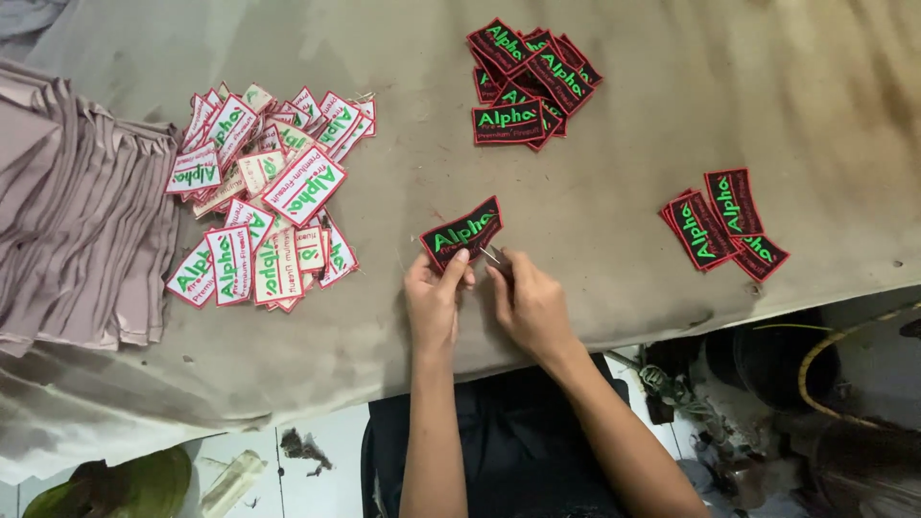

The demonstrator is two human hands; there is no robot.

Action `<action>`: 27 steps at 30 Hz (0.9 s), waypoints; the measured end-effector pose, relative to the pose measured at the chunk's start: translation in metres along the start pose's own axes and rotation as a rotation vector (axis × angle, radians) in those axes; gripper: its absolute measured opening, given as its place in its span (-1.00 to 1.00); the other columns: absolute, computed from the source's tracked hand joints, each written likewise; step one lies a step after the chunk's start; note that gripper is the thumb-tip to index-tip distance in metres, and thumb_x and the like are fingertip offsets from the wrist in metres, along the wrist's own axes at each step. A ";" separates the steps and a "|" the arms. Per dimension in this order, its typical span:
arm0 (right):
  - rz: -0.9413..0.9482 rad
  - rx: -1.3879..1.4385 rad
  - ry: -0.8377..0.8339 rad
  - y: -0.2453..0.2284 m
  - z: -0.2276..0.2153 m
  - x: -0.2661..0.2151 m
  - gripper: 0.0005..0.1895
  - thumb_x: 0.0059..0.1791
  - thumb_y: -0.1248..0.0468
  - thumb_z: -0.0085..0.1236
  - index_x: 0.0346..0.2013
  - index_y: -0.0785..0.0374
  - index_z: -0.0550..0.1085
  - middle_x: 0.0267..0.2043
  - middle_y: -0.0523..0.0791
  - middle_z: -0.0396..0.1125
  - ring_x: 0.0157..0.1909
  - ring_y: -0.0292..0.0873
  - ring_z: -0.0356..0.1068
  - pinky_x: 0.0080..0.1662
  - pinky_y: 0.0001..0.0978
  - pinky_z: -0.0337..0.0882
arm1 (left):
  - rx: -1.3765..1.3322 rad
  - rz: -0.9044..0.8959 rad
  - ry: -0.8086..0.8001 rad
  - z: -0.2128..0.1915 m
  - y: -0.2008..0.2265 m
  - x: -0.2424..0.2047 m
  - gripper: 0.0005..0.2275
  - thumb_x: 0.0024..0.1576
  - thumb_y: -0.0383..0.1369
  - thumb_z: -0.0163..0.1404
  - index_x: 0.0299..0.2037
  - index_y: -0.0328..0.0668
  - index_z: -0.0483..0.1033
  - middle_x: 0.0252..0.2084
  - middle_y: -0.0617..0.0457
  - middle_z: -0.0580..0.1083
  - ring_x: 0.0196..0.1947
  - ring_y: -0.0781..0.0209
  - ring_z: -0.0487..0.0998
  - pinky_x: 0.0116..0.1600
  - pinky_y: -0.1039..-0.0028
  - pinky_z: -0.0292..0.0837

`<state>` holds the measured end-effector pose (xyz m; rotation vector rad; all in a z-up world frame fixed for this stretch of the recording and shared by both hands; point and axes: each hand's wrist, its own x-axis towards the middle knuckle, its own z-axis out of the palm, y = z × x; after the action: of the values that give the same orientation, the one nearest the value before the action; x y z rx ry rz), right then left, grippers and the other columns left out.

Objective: Trimming excess threads and fabric from the edges of clothing patches using scissors.

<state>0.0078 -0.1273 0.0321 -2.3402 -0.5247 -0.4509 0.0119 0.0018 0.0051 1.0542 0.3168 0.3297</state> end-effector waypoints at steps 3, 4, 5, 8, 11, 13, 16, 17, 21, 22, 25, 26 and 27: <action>0.001 0.010 -0.001 0.000 0.001 -0.002 -0.81 0.10 0.30 0.12 -0.06 0.37 0.46 -0.50 0.01 0.43 -0.50 0.00 0.51 -0.45 -0.31 0.49 | 0.018 0.017 -0.013 0.003 0.008 -0.003 -0.90 0.13 -0.53 0.18 -0.30 -0.35 0.48 -0.64 -0.04 0.43 -0.65 0.30 0.45 -0.48 0.54 0.44; -0.002 0.011 0.002 0.001 0.003 -0.003 -0.81 0.10 0.30 0.12 -0.06 0.37 0.46 -0.50 0.01 0.43 -0.50 0.00 0.51 -0.45 -0.31 0.49 | 0.019 0.021 -0.014 0.002 0.007 -0.002 -0.90 0.13 -0.53 0.18 -0.30 -0.35 0.48 -0.64 -0.04 0.43 -0.65 0.30 0.45 -0.48 0.54 0.44; -0.006 0.007 0.007 0.002 0.003 -0.003 -0.79 0.09 0.30 0.13 -0.06 0.39 0.45 -0.51 0.03 0.43 -0.50 0.03 0.51 -0.46 -0.28 0.49 | 0.041 0.033 -0.028 0.001 0.006 -0.002 -0.90 0.13 -0.53 0.18 -0.31 -0.35 0.49 -0.65 -0.05 0.43 -0.65 0.29 0.45 -0.48 0.53 0.45; -0.015 -0.022 0.020 0.006 0.007 -0.004 -0.75 0.09 0.25 0.13 -0.03 0.37 0.44 -0.50 0.05 0.42 -0.48 0.08 0.52 -0.43 -0.20 0.50 | 0.083 0.045 -0.054 -0.002 -0.001 0.000 -0.89 0.13 -0.54 0.19 -0.30 -0.37 0.49 -0.64 -0.08 0.45 -0.64 0.27 0.47 -0.46 0.51 0.47; -0.004 -0.015 0.021 0.008 0.009 -0.006 -0.73 0.13 0.17 0.06 -0.03 0.34 0.42 -0.49 0.06 0.41 -0.44 0.13 0.52 -0.39 -0.15 0.51 | 0.099 0.044 -0.069 -0.001 0.000 -0.003 -0.89 0.13 -0.54 0.19 -0.30 -0.38 0.50 -0.63 -0.08 0.46 -0.63 0.27 0.50 -0.46 0.51 0.48; 0.002 0.015 0.026 0.017 0.015 -0.007 -0.72 0.15 0.15 0.01 -0.05 0.33 0.41 -0.49 0.08 0.41 -0.42 0.15 0.52 -0.38 -0.13 0.51 | 0.092 0.054 -0.079 0.000 -0.002 -0.002 -0.90 0.12 -0.55 0.19 -0.30 -0.38 0.49 -0.62 -0.08 0.47 -0.63 0.27 0.50 -0.46 0.52 0.48; 0.008 0.003 -0.057 0.031 0.027 -0.013 -0.77 0.20 0.16 -0.16 -0.06 0.25 0.38 -0.52 0.04 0.41 -0.45 0.12 0.53 -0.40 -0.08 0.48 | 0.087 0.070 -0.090 -0.005 -0.010 0.002 -0.90 0.11 -0.55 0.20 -0.30 -0.38 0.51 -0.65 -0.06 0.44 -0.67 0.27 0.48 -0.50 0.51 0.46; 0.048 0.072 -0.091 0.029 0.026 -0.013 -0.75 0.22 0.15 -0.21 -0.07 0.26 0.37 -0.52 0.06 0.42 -0.45 0.14 0.53 -0.41 -0.07 0.47 | 0.072 0.071 -0.067 -0.006 -0.010 0.003 -0.90 0.12 -0.54 0.20 -0.30 -0.36 0.51 -0.64 -0.03 0.44 -0.66 0.29 0.46 -0.49 0.52 0.44; 0.108 0.141 -0.138 0.009 0.004 -0.005 -0.74 0.20 0.11 -0.15 -0.06 0.26 0.34 -0.42 0.12 0.46 -0.33 0.19 0.57 -0.32 -0.07 0.53 | 0.059 0.027 -0.015 -0.010 -0.017 0.007 -0.90 0.11 -0.55 0.19 -0.30 -0.35 0.50 -0.58 0.00 0.45 -0.64 0.33 0.45 -0.49 0.55 0.40; 0.095 0.141 -0.129 0.008 0.003 -0.005 -0.74 0.20 0.11 -0.15 -0.06 0.26 0.34 -0.42 0.12 0.46 -0.33 0.19 0.57 -0.32 -0.07 0.53 | 0.056 0.042 -0.018 -0.009 -0.017 0.006 -0.90 0.11 -0.55 0.19 -0.30 -0.35 0.50 -0.58 0.00 0.45 -0.64 0.33 0.45 -0.49 0.55 0.40; 0.077 0.073 -0.155 0.002 0.004 -0.005 -0.71 0.19 0.08 -0.15 -0.03 0.25 0.32 -0.37 0.11 0.48 -0.28 0.20 0.56 -0.27 -0.01 0.54 | 0.031 0.051 -0.016 -0.011 -0.021 0.008 -0.88 0.08 -0.56 0.21 -0.29 -0.35 0.51 -0.58 0.01 0.44 -0.65 0.32 0.47 -0.50 0.57 0.40; 0.085 0.059 -0.156 0.001 0.003 -0.006 -0.70 0.20 0.07 -0.18 -0.04 0.25 0.33 -0.37 0.12 0.47 -0.29 0.20 0.57 -0.27 -0.02 0.53 | 0.020 0.043 -0.012 -0.011 -0.025 0.010 -0.88 0.07 -0.56 0.22 -0.29 -0.36 0.52 -0.58 0.00 0.44 -0.66 0.31 0.47 -0.51 0.55 0.40; 0.093 0.046 -0.158 0.001 0.003 -0.005 -0.70 0.21 0.07 -0.20 -0.04 0.26 0.33 -0.38 0.12 0.47 -0.29 0.21 0.57 -0.27 -0.03 0.53 | 0.009 0.035 -0.009 -0.011 -0.029 0.012 -0.88 0.06 -0.57 0.23 -0.30 -0.37 0.52 -0.58 -0.02 0.43 -0.67 0.30 0.47 -0.52 0.54 0.40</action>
<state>0.0040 -0.1271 0.0274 -2.3559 -0.4918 -0.2095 0.0218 0.0025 -0.0272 1.0704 0.2926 0.3557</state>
